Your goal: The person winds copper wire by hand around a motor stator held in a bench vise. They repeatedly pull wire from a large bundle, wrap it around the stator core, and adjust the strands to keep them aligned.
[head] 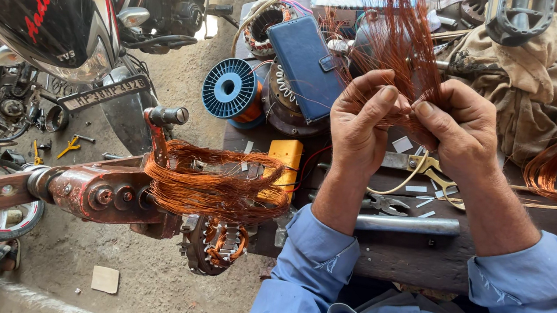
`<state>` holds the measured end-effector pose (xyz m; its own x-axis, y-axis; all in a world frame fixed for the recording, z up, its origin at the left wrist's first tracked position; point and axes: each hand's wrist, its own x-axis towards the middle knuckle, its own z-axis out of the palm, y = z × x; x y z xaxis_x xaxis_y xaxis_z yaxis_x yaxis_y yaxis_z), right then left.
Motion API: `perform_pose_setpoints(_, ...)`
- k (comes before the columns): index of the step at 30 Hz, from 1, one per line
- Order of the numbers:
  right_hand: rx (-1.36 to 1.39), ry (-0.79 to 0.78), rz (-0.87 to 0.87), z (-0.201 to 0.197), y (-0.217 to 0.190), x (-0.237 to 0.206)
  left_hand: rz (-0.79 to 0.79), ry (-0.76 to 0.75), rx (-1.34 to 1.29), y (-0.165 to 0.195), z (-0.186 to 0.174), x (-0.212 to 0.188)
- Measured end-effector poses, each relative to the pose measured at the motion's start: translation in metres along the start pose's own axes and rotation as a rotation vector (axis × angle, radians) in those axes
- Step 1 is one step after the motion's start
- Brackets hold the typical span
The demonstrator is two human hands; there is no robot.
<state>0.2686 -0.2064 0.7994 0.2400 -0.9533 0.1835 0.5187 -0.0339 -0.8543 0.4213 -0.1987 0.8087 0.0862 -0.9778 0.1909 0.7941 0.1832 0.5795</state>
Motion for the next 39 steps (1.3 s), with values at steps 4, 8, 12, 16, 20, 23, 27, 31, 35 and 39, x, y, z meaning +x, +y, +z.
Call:
perform_pose_setpoints(4, -0.010, -0.027, -0.019, 0.001, -0.001, 0.000, -0.002, 0.027, 0.013, -0.003, -0.005, 0.000)
perform_pose_setpoints(8, -0.008, -0.015, -0.013, 0.002, -0.002, 0.001, 0.012, -0.001, 0.016, -0.003, -0.006, -0.001)
perform_pose_setpoints(12, -0.003, 0.004, -0.002, 0.002, -0.004, 0.000, 0.015, -0.003, 0.013, 0.000, -0.002, 0.000)
perform_pose_setpoints(16, 0.012, 0.033, 0.010, 0.002, -0.006, -0.001, -0.006, 0.027, -0.041, 0.005, 0.005, 0.000)
perform_pose_setpoints(20, 0.053, 0.009, 0.009, 0.005, -0.006, -0.001, -0.005, -0.009, -0.110, 0.008, 0.006, 0.000)
perform_pose_setpoints(23, 0.080, -0.004, 0.027, 0.006, -0.006, -0.001, 0.000, 0.001, -0.057, 0.004, 0.001, -0.001)
perform_pose_setpoints(27, 0.005, -0.007, 0.027, 0.004, -0.006, -0.002, -0.006, 0.030, 0.113, -0.002, -0.004, -0.004)
perform_pose_setpoints(31, -0.038, -0.006, 0.027, 0.002, -0.005, -0.002, -0.018, -0.053, -0.068, 0.002, -0.005, -0.001)
perform_pose_setpoints(35, -0.039, -0.011, 0.037, 0.000, -0.003, -0.002, -0.020, -0.052, -0.099, 0.006, -0.001, -0.001)
perform_pose_setpoints(39, -0.024, -0.024, 0.037, -0.001, -0.002, -0.002, 0.014, -0.049, -0.069, 0.002, -0.002, -0.002)
